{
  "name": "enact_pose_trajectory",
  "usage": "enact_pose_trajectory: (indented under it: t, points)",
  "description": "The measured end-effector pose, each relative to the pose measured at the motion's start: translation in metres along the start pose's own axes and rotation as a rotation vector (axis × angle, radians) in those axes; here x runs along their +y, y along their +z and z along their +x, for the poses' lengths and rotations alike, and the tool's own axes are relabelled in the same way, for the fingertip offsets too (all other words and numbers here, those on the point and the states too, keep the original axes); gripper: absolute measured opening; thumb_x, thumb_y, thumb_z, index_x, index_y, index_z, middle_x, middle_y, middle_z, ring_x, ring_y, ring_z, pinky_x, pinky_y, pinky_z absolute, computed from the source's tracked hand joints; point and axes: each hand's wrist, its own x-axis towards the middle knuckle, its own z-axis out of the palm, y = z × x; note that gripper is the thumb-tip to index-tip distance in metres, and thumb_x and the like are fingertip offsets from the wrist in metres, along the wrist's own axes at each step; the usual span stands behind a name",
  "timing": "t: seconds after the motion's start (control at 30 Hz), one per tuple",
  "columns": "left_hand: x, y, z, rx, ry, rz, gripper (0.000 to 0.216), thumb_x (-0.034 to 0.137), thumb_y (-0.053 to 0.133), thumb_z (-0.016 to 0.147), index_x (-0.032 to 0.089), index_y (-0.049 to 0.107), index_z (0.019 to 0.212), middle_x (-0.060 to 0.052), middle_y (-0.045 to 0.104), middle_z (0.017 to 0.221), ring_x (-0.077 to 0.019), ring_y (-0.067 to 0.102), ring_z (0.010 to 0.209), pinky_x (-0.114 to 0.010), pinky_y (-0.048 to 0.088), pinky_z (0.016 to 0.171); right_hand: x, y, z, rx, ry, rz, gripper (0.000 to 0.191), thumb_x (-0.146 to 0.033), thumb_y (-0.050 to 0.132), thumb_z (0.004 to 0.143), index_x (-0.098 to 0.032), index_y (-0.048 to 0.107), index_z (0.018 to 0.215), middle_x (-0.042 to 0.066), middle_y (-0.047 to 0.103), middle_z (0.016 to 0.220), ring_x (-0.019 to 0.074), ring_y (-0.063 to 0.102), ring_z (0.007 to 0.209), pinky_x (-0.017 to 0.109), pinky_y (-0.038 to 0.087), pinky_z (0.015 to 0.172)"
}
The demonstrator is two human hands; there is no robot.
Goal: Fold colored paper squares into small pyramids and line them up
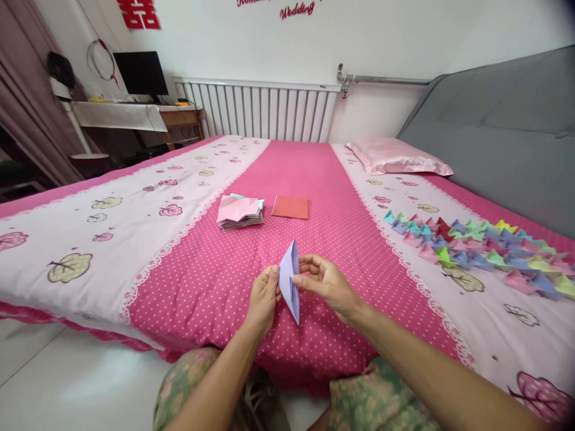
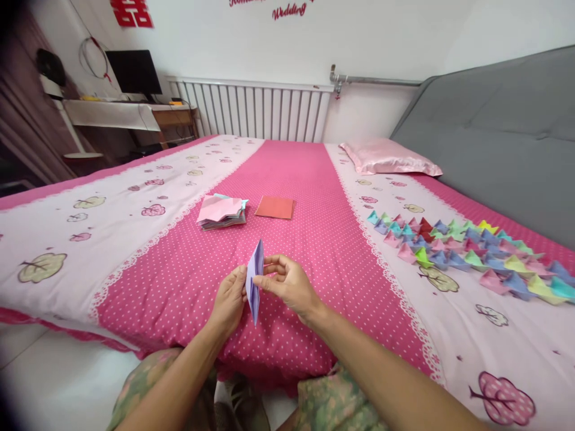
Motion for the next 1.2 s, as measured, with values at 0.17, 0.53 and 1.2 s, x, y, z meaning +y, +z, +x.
enact_pose_trajectory:
  t: [0.17,0.53,1.2]
  points:
    - [-0.0009,-0.0017,-0.0001,0.014,0.006,-0.01,0.035,0.046,0.058,0.07,0.015,0.046,0.061,0.009,0.033,0.045,-0.0017,0.024,0.038,-0.015,0.02,0.038,0.0022,0.0008,0.0013,-0.009,0.005,-0.002,0.042,-0.033,0.072,0.059,-0.017,0.054,0.093,0.004,0.06,0.086,0.0144,0.06,0.075,0.03,0.048,0.07]
    - [-0.0007,-0.0021,-0.0009,0.012,0.006,0.023,0.034,0.046,0.056,0.072,0.014,0.047,0.063,0.008,0.035,0.046,-0.0018,0.026,0.038,-0.014,0.021,0.038,0.0003,0.0009,-0.0001,0.015,0.035,0.011,0.039,-0.034,0.069,0.062,-0.016,0.053,0.093,0.004,0.059,0.085,0.0119,0.058,0.071,0.026,0.047,0.066]
    - [-0.0013,-0.0025,-0.0006,0.017,-0.001,0.027,0.035,0.048,0.057,0.07,0.015,0.047,0.063,0.008,0.038,0.046,-0.0028,0.031,0.038,-0.015,0.025,0.04,0.0036,-0.0001,0.0006,0.014,0.036,0.019,0.033,-0.033,0.065,0.066,-0.017,0.056,0.093,0.003,0.062,0.081,0.0094,0.055,0.06,0.023,0.042,0.056]
